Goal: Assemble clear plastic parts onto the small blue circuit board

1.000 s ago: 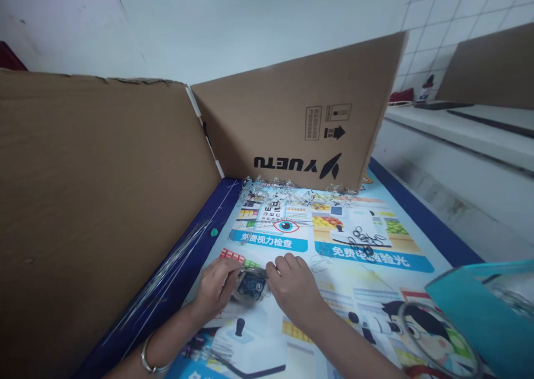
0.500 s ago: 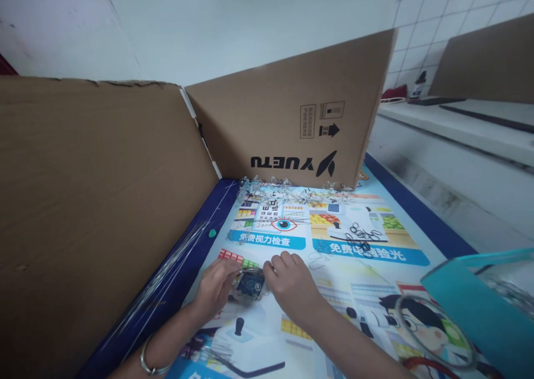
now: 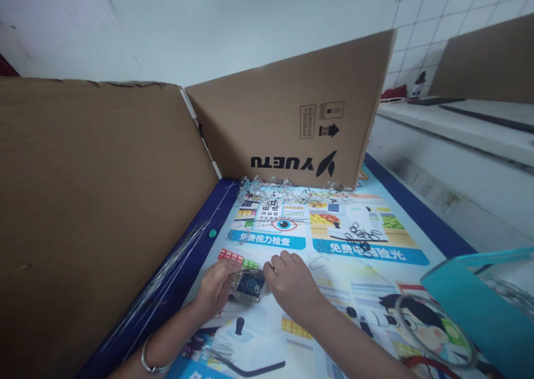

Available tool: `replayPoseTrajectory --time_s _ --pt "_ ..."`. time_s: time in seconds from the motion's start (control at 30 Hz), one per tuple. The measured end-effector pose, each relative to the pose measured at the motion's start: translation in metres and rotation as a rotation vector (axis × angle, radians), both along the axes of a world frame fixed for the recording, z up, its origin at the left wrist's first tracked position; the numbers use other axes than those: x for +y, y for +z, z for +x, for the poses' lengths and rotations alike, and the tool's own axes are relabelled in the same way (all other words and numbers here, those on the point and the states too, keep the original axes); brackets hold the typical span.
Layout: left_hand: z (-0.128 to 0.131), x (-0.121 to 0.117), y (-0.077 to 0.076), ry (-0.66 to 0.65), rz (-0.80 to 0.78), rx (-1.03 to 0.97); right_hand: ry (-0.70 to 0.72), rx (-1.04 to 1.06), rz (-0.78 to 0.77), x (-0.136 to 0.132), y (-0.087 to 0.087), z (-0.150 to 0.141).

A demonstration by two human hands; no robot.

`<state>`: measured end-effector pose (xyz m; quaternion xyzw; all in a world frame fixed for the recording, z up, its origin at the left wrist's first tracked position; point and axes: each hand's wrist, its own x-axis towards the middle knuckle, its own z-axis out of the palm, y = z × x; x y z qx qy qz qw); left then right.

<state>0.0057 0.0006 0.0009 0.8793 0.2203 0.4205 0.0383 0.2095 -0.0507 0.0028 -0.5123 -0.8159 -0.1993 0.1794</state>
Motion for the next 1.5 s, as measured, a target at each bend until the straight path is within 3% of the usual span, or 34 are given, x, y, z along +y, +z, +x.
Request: replayPoseTrajectory --time_s 0.97,1.33,1.5 --pt "0.0 0.001 -0.002 -0.044 -0.021 -0.033 0.005 0.011 -0.029 0.002 0.004 0.001" --pt "-0.006 0.002 -0.009 -0.109 -0.235 -0.081 0.023 0.075 -0.134 0.002 0.006 0.005" --pt "-0.007 0.002 -0.008 -0.161 -0.238 -0.09 0.034 0.066 -0.172 0.002 0.009 0.007"
